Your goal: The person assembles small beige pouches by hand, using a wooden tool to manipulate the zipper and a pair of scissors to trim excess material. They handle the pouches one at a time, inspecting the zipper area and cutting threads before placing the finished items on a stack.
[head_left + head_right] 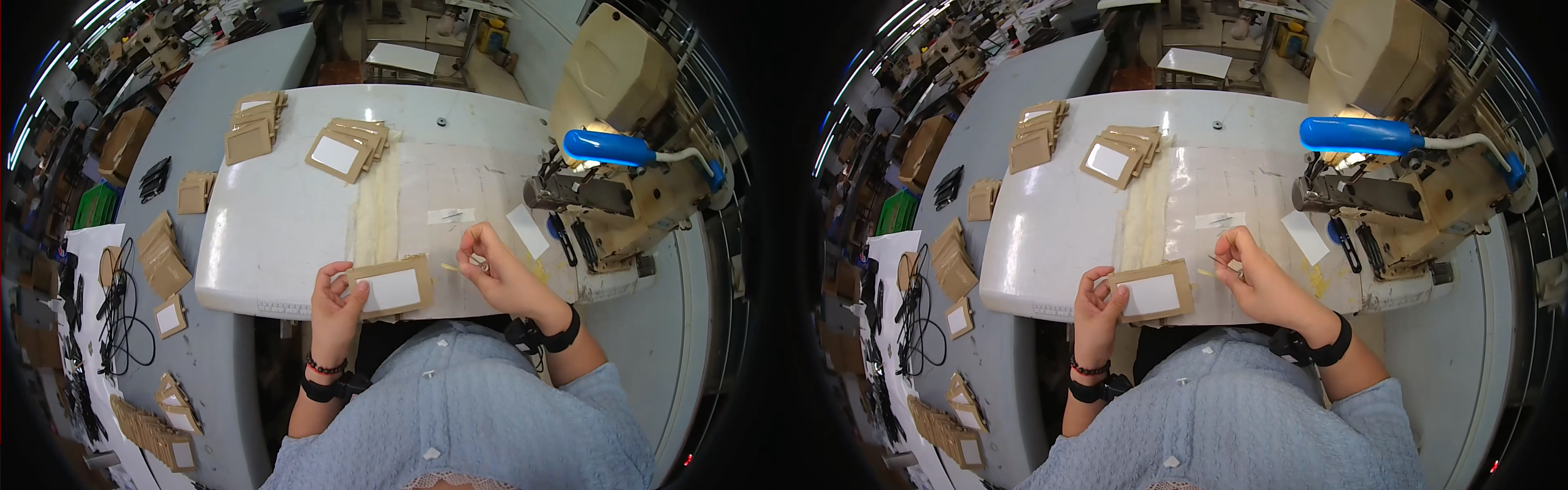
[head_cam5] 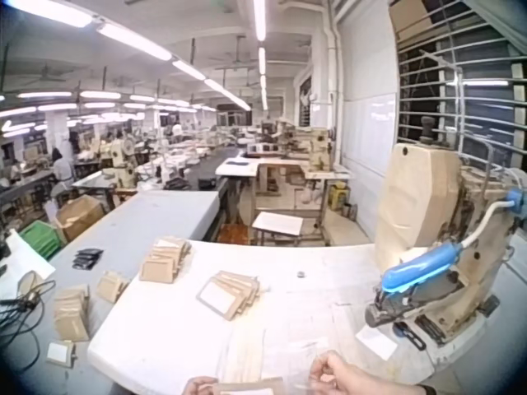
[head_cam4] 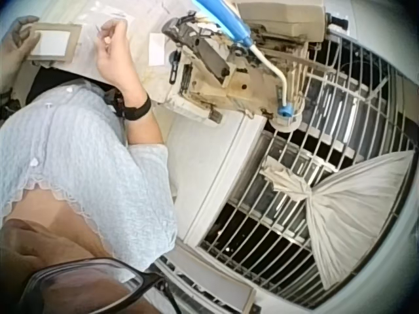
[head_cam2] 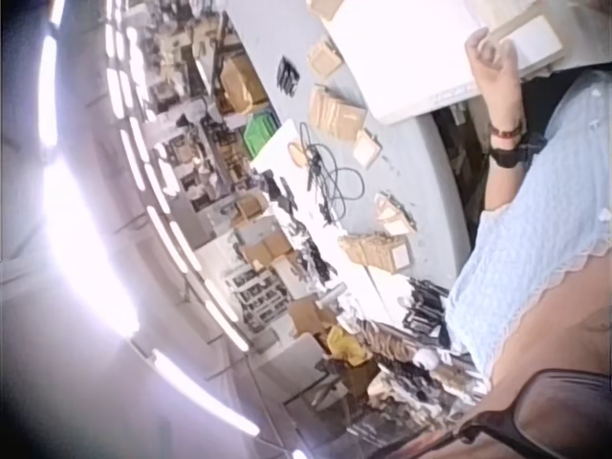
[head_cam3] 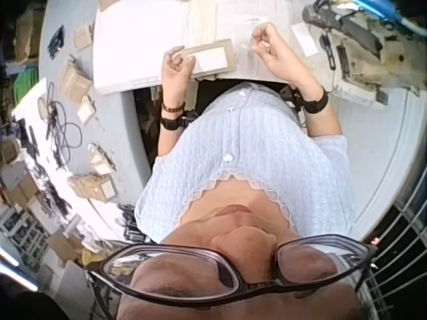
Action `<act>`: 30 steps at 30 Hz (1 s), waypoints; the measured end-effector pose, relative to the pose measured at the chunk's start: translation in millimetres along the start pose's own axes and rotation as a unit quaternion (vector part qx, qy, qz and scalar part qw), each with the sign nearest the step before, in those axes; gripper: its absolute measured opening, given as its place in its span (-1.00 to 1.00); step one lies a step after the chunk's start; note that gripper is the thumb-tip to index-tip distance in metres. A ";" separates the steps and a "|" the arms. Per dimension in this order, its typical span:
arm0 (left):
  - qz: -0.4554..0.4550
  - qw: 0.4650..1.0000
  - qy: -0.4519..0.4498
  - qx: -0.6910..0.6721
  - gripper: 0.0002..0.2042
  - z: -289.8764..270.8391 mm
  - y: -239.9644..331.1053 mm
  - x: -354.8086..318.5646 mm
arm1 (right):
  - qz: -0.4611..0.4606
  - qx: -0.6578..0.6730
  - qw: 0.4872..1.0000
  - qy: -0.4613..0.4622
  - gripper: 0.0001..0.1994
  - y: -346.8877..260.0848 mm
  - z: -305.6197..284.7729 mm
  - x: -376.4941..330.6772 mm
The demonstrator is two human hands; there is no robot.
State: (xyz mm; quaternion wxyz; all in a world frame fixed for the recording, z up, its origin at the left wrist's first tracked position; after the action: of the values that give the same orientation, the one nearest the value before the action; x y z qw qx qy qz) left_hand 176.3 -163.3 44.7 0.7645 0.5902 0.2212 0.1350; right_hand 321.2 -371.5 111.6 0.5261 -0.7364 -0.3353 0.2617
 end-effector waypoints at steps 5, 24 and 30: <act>0.029 0.999 -0.023 -0.017 -0.61 8.8 9.9 0.2 | 0.053 0.063 0.995 -0.064 -0.81 -22.4 -3.7 11.0; 0.073 0.996 -0.054 -0.021 -0.61 14.5 22.1 -8.8 | 0.023 -0.030 0.999 -0.029 -0.61 -24.1 -0.1 15.5; 0.077 0.997 -0.015 -0.026 -0.62 13.9 22.9 -8.1 | -0.043 0.044 0.993 0.102 -0.75 -17.2 1.2 15.0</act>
State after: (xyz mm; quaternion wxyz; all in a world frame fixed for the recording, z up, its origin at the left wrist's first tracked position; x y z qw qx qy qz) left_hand 177.4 -172.7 71.0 0.7703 0.5874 0.1596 0.1903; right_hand 326.1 -355.4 127.1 0.6000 -0.7205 -0.2994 0.1770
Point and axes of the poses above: each hand's wrist, its own x-axis towards the middle knuckle, its own z-axis out of the palm, y = z × x, the point moved 2 cm from there along x, towards the middle knuckle, and after that the axes turned 7 degrees about x, right-handed, at the moved point
